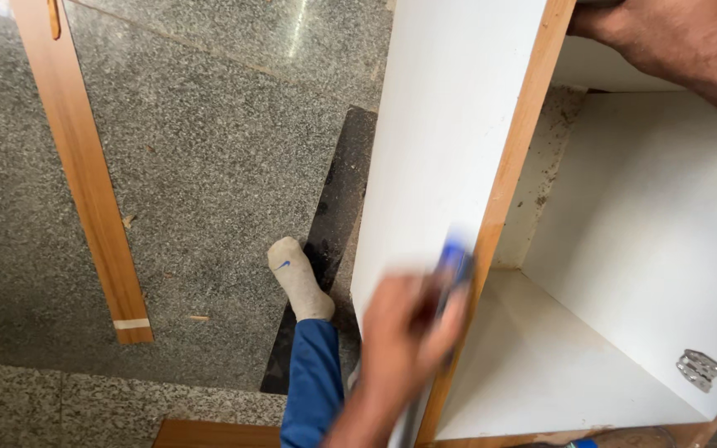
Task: The person uses a sanding block to smooth the edges of a wooden cabinet. They work on the vertical side edge and the top horizontal edge of the cabinet, moving the sanding block back and forth to remove roughness.
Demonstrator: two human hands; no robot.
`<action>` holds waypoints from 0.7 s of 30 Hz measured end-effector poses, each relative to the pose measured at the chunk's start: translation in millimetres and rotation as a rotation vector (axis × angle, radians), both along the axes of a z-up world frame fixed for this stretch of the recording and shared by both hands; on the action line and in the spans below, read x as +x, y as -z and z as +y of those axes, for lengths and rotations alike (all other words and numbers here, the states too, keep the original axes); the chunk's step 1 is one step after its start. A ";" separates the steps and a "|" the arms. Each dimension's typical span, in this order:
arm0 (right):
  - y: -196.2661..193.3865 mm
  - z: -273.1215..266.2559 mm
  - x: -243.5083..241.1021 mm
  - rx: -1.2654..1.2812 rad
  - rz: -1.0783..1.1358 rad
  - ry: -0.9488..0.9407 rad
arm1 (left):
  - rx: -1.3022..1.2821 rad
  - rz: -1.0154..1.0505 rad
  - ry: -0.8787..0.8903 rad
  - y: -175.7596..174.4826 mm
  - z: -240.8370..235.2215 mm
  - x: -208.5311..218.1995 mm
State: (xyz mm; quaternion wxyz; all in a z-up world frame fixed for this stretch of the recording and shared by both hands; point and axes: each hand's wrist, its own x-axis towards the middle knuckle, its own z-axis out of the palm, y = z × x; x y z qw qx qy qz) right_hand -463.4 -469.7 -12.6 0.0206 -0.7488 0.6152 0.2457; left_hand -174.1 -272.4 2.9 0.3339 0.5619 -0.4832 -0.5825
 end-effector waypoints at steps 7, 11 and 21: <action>1.9 4.1 12.6 -0.019 -0.012 0.010 | -0.212 0.122 -0.041 36.6 -49.2 -26.7; 1.1 0.5 15.5 -0.013 0.001 0.011 | -0.078 0.069 0.044 0.8 45.9 23.0; 5.1 4.5 14.8 -0.036 0.006 0.011 | -0.238 0.138 -0.053 25.6 -58.7 -18.9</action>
